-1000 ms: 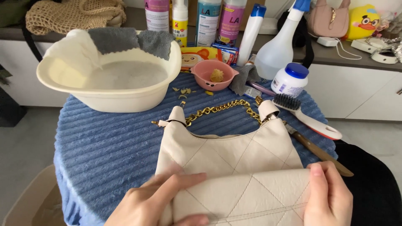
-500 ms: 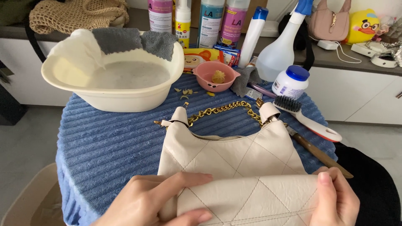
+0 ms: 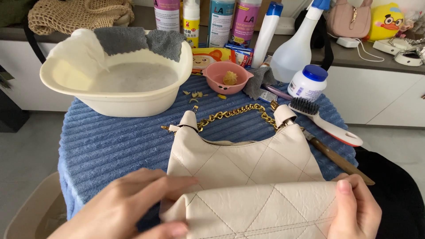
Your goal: Cleaning a white leather handbag using cleaning solutions, a small applicator, and a brush.
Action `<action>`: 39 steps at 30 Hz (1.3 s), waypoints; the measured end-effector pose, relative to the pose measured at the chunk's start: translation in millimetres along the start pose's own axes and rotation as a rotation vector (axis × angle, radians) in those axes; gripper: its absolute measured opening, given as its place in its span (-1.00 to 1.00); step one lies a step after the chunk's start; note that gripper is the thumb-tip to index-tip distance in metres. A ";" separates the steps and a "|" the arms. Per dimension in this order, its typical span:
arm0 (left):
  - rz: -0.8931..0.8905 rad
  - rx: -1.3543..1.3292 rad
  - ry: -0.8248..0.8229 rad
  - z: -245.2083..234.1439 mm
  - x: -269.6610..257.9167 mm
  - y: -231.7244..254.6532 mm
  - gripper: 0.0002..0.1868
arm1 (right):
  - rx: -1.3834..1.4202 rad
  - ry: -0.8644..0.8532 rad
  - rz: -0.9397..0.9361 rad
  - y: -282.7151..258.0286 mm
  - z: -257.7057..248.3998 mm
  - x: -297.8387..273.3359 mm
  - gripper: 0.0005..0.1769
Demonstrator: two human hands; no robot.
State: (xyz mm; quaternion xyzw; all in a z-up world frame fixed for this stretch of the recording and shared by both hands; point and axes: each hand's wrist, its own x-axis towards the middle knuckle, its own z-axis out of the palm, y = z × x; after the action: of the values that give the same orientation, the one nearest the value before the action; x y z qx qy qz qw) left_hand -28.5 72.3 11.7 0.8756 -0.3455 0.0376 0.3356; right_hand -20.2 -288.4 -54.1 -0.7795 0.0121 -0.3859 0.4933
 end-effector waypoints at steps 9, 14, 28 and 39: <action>0.079 -0.024 -0.039 -14.0 -9.2 -0.6 -0.60 | 0.007 0.004 -0.038 6.0 -0.3 -0.9 -0.54; 0.164 -0.084 -0.105 -18.0 -9.2 -7.8 -0.71 | -0.004 -0.007 -0.018 9.9 -3.3 -1.2 -0.57; 0.081 -0.146 -0.187 -36.8 8.0 -15.8 -0.74 | -0.004 0.004 0.005 15.4 0.1 -3.1 -0.54; 0.236 0.248 -0.159 -80.2 99.7 8.6 -0.79 | -0.005 0.067 0.013 21.6 4.0 -5.6 -0.59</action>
State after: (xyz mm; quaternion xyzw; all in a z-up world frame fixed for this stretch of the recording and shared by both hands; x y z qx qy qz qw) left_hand 55.0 59.2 108.2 0.8639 -0.4639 0.0495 0.1897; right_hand -13.9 -294.3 -75.1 -0.7672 0.0345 -0.4087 0.4932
